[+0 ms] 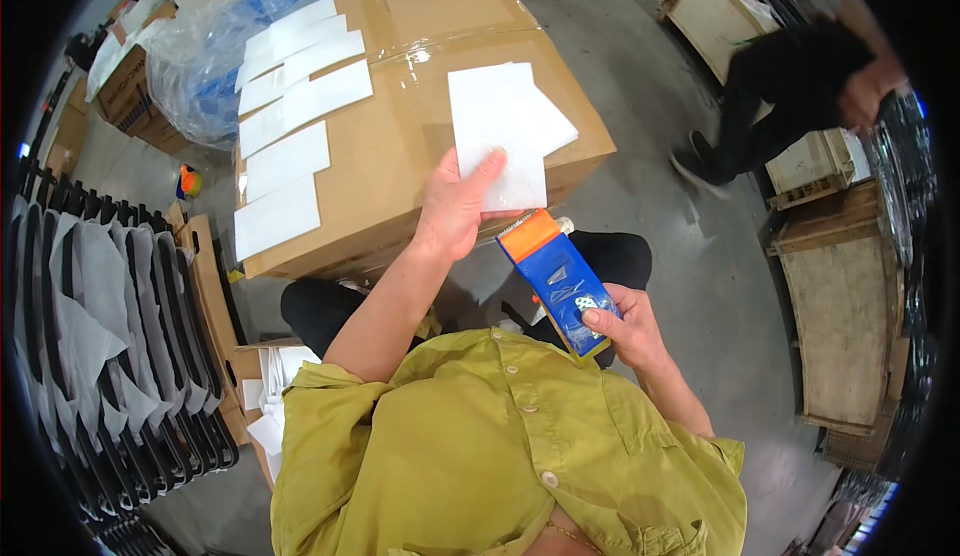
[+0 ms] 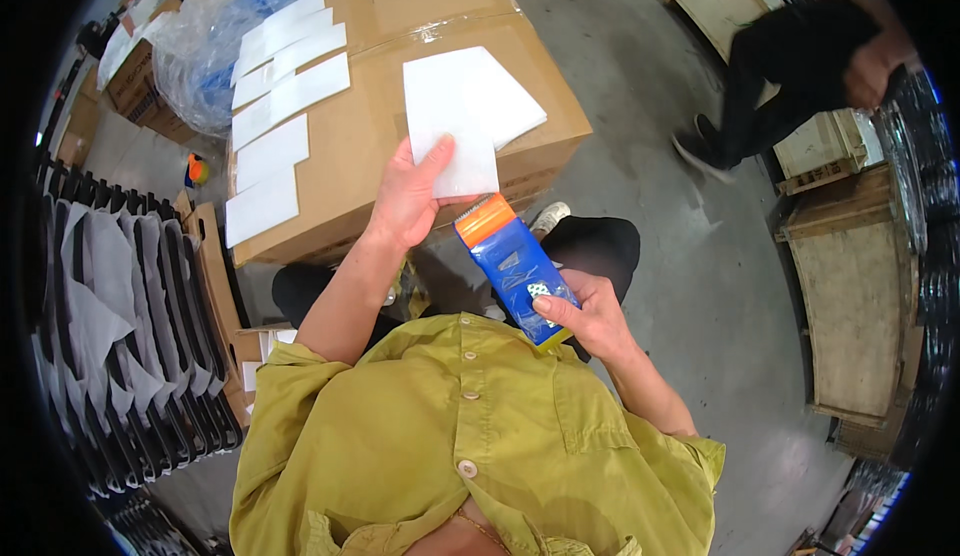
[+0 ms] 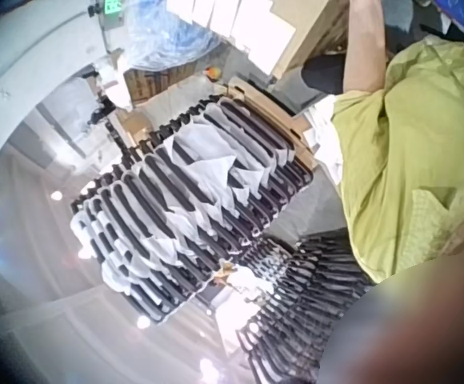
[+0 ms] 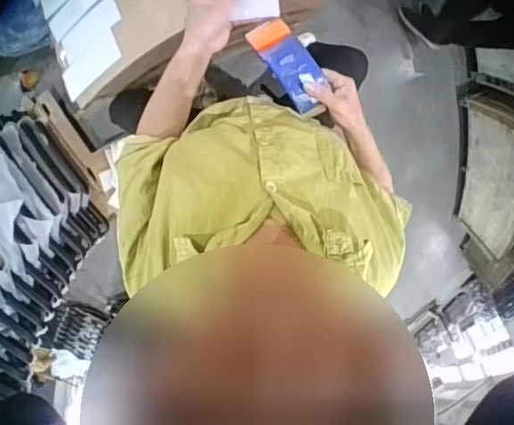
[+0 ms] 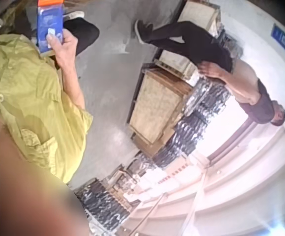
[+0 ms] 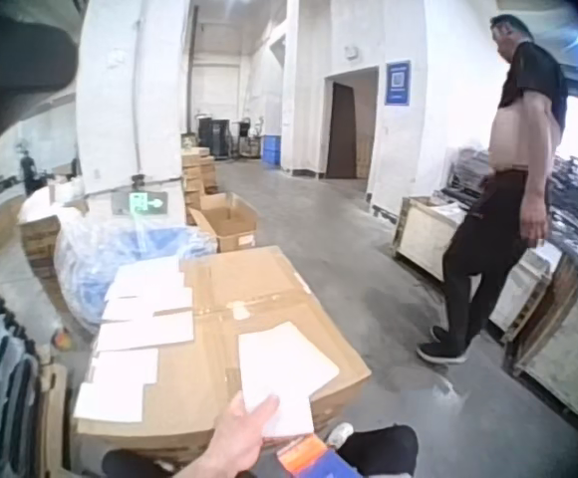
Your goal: Applying adhesive tape to white foam pads using a tape dispenser in a warehouse environment.
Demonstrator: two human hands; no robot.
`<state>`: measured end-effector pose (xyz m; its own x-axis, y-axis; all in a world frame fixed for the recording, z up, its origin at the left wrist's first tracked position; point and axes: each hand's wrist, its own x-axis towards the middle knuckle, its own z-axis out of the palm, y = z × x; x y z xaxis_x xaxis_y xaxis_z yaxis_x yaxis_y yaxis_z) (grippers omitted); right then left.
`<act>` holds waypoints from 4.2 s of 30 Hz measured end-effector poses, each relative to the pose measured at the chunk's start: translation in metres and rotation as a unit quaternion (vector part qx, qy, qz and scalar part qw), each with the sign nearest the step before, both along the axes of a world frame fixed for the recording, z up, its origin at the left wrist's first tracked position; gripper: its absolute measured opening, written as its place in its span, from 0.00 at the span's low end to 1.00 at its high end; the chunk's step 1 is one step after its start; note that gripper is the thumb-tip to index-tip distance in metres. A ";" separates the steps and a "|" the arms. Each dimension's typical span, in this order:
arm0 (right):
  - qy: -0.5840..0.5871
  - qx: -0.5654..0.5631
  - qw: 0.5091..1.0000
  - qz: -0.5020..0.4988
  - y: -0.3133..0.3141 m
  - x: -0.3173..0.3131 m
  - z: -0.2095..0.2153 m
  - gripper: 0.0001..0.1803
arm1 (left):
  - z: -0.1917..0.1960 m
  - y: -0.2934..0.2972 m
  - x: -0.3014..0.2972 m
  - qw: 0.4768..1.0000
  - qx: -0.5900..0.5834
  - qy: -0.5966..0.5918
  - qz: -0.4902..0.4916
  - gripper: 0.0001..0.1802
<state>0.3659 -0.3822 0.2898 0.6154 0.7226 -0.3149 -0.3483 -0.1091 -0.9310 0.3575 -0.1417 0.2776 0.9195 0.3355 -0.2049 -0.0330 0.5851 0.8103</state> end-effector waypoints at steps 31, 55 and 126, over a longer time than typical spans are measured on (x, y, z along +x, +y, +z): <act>0.171 0.016 0.977 -0.124 -0.002 0.026 -0.060 0.16 | 0.039 -0.061 -0.056 0.666 0.620 -0.410 -0.065 0.11; 0.161 -0.017 0.980 -0.112 -0.017 0.014 -0.068 0.19 | -0.012 0.165 -0.043 0.368 0.861 0.349 0.039 0.29; -0.138 0.068 0.987 -0.036 -0.015 0.033 0.009 0.19 | 0.044 0.013 0.042 0.915 0.337 0.064 -0.213 0.10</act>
